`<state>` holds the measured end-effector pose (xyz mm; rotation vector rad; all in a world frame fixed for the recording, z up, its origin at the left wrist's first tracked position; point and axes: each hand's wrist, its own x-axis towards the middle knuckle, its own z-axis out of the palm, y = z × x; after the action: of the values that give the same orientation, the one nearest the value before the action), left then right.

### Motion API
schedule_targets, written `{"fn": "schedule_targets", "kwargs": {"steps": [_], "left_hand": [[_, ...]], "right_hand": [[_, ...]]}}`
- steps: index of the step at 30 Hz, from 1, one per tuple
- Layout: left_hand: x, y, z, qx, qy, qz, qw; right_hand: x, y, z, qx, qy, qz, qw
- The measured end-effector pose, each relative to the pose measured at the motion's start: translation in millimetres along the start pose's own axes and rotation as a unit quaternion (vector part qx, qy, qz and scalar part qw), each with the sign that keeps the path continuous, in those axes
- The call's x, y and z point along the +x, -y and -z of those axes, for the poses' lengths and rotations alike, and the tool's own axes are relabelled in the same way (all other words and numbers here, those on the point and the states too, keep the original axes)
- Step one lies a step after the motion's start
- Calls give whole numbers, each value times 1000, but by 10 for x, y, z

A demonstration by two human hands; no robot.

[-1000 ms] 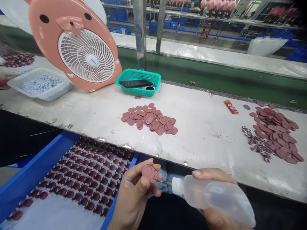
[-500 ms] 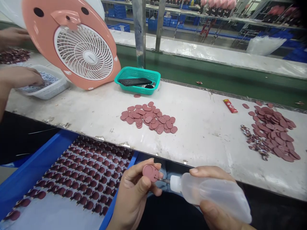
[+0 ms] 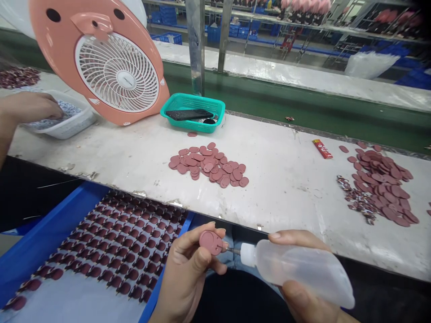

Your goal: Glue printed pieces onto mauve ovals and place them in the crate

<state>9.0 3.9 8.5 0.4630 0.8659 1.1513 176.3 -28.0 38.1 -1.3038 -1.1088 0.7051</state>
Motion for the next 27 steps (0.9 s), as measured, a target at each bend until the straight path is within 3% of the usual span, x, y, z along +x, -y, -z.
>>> {"fn": "schedule_targets", "kwargs": {"steps": [5, 13, 21, 27], "left_hand": [[1, 6, 9, 1, -1, 1, 1000], [8, 6, 24, 3, 5, 2, 1000], [-31, 2, -31, 9, -33, -1, 999], [-25, 5, 0, 14, -14, -3, 1000]], "right_hand": [[9, 8, 18, 34, 40, -38, 998], [8, -11, 10, 40, -6, -12, 999], [22, -12, 12, 52, 1, -22, 998], [39, -5, 16, 54, 14, -23, 998]]}}
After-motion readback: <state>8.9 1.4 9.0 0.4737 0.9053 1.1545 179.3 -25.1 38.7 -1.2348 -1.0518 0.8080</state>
